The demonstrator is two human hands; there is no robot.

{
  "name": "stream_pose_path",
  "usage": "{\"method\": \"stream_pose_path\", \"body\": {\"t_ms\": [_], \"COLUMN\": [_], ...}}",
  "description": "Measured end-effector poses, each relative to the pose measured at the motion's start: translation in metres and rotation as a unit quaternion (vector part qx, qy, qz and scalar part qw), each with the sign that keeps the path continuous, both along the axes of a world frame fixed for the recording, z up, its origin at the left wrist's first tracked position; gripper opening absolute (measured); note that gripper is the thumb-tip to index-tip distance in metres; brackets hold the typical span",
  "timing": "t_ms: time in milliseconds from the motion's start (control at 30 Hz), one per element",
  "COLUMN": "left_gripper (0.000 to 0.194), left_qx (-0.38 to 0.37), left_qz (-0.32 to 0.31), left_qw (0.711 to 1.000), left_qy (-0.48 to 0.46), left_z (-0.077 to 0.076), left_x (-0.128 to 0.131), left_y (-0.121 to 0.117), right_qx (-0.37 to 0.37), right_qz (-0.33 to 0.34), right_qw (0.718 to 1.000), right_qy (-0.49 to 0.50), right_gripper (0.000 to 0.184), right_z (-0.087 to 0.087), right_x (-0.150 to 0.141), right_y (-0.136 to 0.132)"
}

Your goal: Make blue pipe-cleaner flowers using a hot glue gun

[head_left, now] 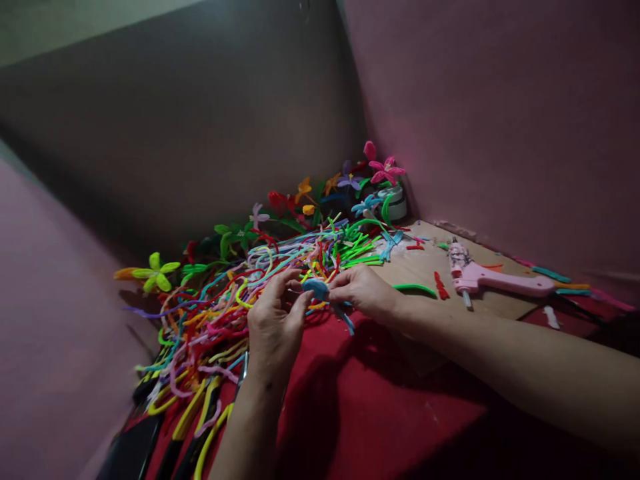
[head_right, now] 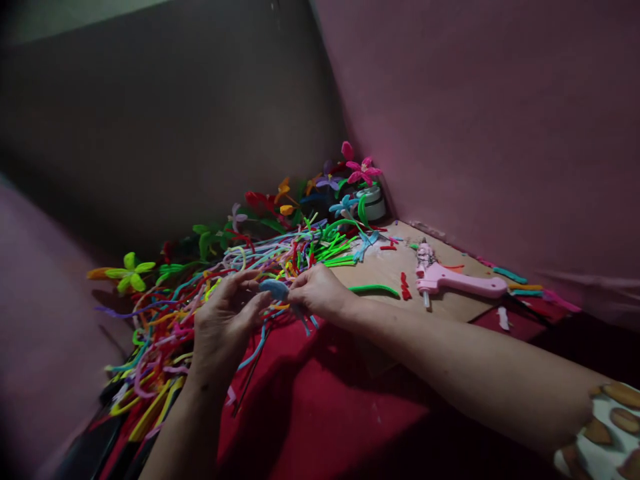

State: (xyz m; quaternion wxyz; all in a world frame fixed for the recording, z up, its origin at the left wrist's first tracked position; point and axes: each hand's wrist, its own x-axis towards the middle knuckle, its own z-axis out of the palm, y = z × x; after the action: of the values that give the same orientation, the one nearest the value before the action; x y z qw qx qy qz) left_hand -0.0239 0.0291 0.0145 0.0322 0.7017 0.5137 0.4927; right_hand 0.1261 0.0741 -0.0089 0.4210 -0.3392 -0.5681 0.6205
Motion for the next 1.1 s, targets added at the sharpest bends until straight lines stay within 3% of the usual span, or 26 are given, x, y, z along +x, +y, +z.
{"method": "stream_pose_path", "body": {"t_ms": [333, 900, 1100], "left_gripper": [0.007, 0.007, 0.006], "left_qx": [-0.006, 0.021, 0.035], "left_qz": [-0.006, 0.006, 0.023], "left_qw": [1.000, 0.991, 0.990], "left_qy": [0.003, 0.134, 0.136], "left_z": [-0.006, 0.006, 0.008], "left_x": [-0.005, -0.002, 0.001], "left_y": [0.003, -0.002, -0.004], "right_qx": [0.014, 0.030, 0.026], "right_qz": [0.000, 0.033, 0.005], "right_qw": [0.999, 0.998, 0.999], "right_qy": [-0.030, -0.042, -0.025], "right_gripper": [0.010, 0.012, 0.008], "right_z": [-0.001, -0.002, 0.000], "right_x": [0.000, 0.001, -0.001], "right_y": [0.000, -0.001, -0.002]}}
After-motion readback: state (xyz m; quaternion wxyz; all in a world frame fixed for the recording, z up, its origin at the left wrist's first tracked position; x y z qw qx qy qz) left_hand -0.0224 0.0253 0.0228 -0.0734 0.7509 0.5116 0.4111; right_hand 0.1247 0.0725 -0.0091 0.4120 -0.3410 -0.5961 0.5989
